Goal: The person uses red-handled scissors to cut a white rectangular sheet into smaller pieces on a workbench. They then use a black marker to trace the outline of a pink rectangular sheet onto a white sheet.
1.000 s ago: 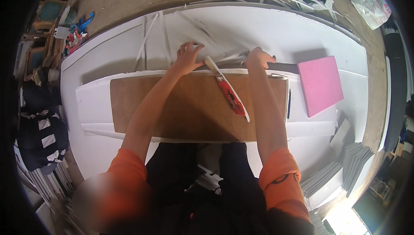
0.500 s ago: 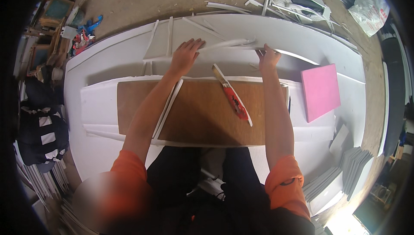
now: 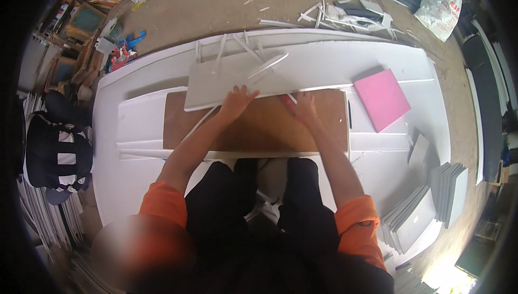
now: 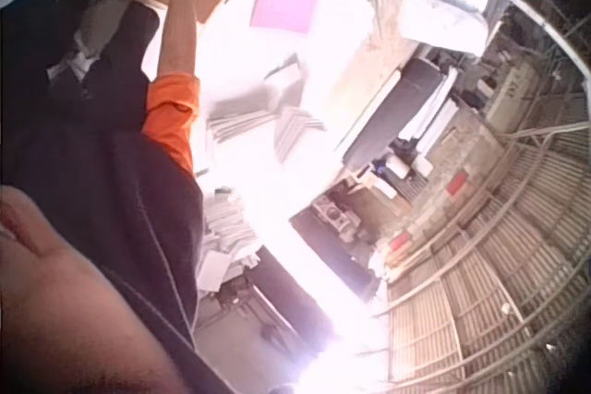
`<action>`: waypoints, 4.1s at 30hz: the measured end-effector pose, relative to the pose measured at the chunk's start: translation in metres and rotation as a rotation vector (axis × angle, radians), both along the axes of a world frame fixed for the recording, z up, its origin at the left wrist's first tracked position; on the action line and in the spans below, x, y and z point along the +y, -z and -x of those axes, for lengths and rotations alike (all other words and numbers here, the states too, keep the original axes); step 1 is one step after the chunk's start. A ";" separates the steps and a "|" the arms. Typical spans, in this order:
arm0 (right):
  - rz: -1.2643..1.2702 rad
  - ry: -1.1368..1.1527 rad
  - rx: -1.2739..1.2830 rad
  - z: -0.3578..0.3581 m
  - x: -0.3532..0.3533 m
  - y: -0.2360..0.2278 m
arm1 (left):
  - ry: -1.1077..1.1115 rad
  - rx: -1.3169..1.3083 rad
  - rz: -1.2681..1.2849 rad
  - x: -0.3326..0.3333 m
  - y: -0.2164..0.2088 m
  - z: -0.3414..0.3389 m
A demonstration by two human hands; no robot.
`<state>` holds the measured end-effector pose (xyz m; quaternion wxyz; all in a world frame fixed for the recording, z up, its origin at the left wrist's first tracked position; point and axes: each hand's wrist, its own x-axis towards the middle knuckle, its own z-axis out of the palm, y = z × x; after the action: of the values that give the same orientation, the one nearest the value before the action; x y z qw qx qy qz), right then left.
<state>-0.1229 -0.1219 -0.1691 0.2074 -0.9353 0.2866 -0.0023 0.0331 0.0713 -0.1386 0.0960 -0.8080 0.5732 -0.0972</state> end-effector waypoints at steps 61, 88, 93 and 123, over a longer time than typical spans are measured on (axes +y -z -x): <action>-0.105 0.821 -0.632 0.338 -0.100 -0.018 | 0.452 1.128 -0.148 -0.229 -0.052 0.252; 0.388 -0.410 -0.261 -0.036 0.017 0.025 | -0.491 0.201 0.369 0.093 0.003 -0.012; 0.489 -0.473 -0.435 -0.048 0.005 -0.002 | -0.570 0.169 0.571 0.097 -0.007 -0.039; 0.536 -0.393 -0.385 0.071 -0.030 -0.004 | -1.042 1.819 1.119 0.082 0.022 0.031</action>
<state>-0.1941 -0.1524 -0.1653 0.0023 -0.9759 0.0470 -0.2131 0.0024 0.1533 -0.1603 -0.6845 -0.6460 -0.0887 0.3261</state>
